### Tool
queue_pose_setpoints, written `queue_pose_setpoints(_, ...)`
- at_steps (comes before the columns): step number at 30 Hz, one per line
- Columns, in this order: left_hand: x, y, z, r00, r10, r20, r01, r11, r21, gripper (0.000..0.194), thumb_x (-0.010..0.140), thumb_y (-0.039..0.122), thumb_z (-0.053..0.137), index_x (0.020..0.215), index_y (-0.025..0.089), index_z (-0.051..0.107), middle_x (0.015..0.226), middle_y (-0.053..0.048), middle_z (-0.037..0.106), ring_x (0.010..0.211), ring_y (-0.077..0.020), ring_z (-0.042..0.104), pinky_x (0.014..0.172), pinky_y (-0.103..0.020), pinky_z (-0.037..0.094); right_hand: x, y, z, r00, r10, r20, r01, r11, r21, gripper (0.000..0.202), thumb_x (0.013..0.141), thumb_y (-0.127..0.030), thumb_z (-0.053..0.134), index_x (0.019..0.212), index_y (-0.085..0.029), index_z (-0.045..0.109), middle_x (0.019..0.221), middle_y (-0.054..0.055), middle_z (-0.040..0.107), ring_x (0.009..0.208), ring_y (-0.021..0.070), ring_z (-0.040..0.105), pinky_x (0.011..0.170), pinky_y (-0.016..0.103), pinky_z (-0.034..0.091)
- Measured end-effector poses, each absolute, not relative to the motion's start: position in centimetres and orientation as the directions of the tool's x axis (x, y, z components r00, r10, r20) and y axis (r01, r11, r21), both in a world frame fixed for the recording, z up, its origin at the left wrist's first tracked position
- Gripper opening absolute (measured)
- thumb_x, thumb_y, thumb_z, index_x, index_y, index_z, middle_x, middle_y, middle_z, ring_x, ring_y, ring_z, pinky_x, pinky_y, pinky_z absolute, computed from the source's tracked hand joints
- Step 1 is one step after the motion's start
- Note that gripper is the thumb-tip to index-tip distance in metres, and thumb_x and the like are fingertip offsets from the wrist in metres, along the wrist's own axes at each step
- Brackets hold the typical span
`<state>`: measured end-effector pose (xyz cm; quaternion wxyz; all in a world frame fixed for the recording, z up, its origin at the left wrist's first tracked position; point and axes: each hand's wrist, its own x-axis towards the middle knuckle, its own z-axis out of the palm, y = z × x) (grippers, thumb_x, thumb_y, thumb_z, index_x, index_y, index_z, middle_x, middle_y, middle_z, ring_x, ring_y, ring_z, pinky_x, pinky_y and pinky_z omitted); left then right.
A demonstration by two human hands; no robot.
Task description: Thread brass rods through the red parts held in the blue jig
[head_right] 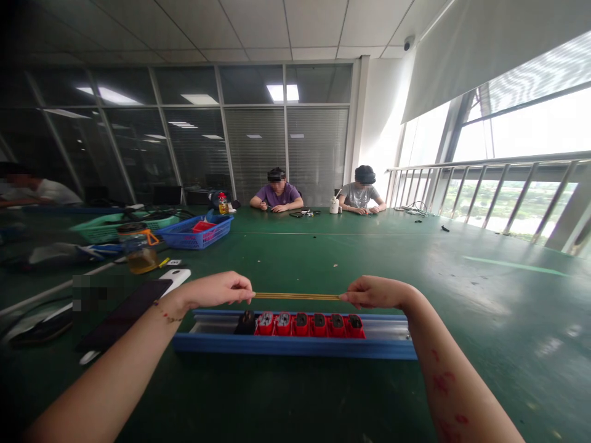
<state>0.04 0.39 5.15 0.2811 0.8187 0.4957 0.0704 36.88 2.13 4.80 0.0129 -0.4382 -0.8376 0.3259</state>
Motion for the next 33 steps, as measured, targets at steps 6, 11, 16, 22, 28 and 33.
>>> queue_pose_setpoints(6,-1.2,1.0,4.5,0.581,0.749,-0.320,0.744,-0.329,0.581,0.037,0.073,0.052,0.050,0.078,0.017,0.063,0.072,0.000,0.061,0.060,-0.0107,0.054,0.056,-0.020,0.041,37.7,2.6,4.0,-0.633,0.632,-0.447,0.736,0.315,-0.598,0.054,0.074,-0.066,0.044,0.068,-0.014,0.056,0.053,-0.002,0.050,0.048,0.0102,0.048,0.046,0.021,0.038)
queue_pose_setpoints(11,-2.3,1.6,3.9,0.610,0.690,-0.389,0.715,-0.269,0.646,0.033,0.071,0.048,0.055,0.073,0.015,0.062,0.065,0.000,0.060,0.053,-0.0092,0.052,0.054,-0.020,0.041,37.0,2.4,3.7,-0.555,0.682,-0.476,0.803,0.292,-0.519,0.055,0.070,-0.068,0.047,0.084,-0.015,0.054,0.062,0.001,0.060,0.051,0.0141,0.058,0.049,0.024,0.042)
queue_pose_setpoints(16,-2.5,1.8,3.5,0.604,0.665,-0.440,0.720,-0.218,0.659,0.035,0.069,0.050,0.057,0.071,0.015,0.062,0.065,0.000,0.061,0.054,-0.0092,0.054,0.056,-0.021,0.042,36.5,2.1,3.6,-0.480,0.716,-0.507,0.856,0.256,-0.450,0.057,0.065,-0.068,0.052,0.090,-0.018,0.049,0.065,0.002,0.065,0.053,0.0186,0.062,0.053,0.027,0.045)
queue_pose_setpoints(22,-2.5,1.9,3.4,0.597,0.676,-0.432,0.719,-0.214,0.661,0.036,0.067,0.051,0.059,0.075,0.016,0.063,0.066,0.000,0.061,0.054,-0.0095,0.055,0.057,-0.021,0.042,36.4,2.5,3.0,-0.448,0.727,-0.521,0.876,0.240,-0.419,0.057,0.063,-0.066,0.055,0.093,-0.019,0.047,0.064,0.002,0.067,0.054,0.0204,0.064,0.056,0.029,0.045)
queue_pose_setpoints(28,-2.3,1.8,3.4,0.601,0.673,-0.431,0.714,-0.209,0.669,0.035,0.066,0.050,0.061,0.077,0.016,0.062,0.064,0.001,0.061,0.054,-0.0098,0.054,0.056,-0.021,0.042,36.6,2.9,2.7,-0.471,0.691,-0.549,0.858,0.214,-0.467,0.059,0.062,-0.066,0.057,0.097,-0.018,0.048,0.062,0.001,0.066,0.058,0.0211,0.065,0.062,0.030,0.045)
queue_pose_setpoints(33,-2.3,1.8,3.6,0.603,0.675,-0.424,0.723,-0.238,0.649,0.034,0.070,0.049,0.058,0.078,0.016,0.062,0.067,0.000,0.062,0.060,-0.0111,0.056,0.061,-0.022,0.043,36.7,3.1,2.6,-0.474,0.697,-0.538,0.859,0.232,-0.457,0.057,0.063,-0.066,0.057,0.094,-0.018,0.050,0.065,0.001,0.066,0.058,0.0198,0.064,0.059,0.028,0.044)
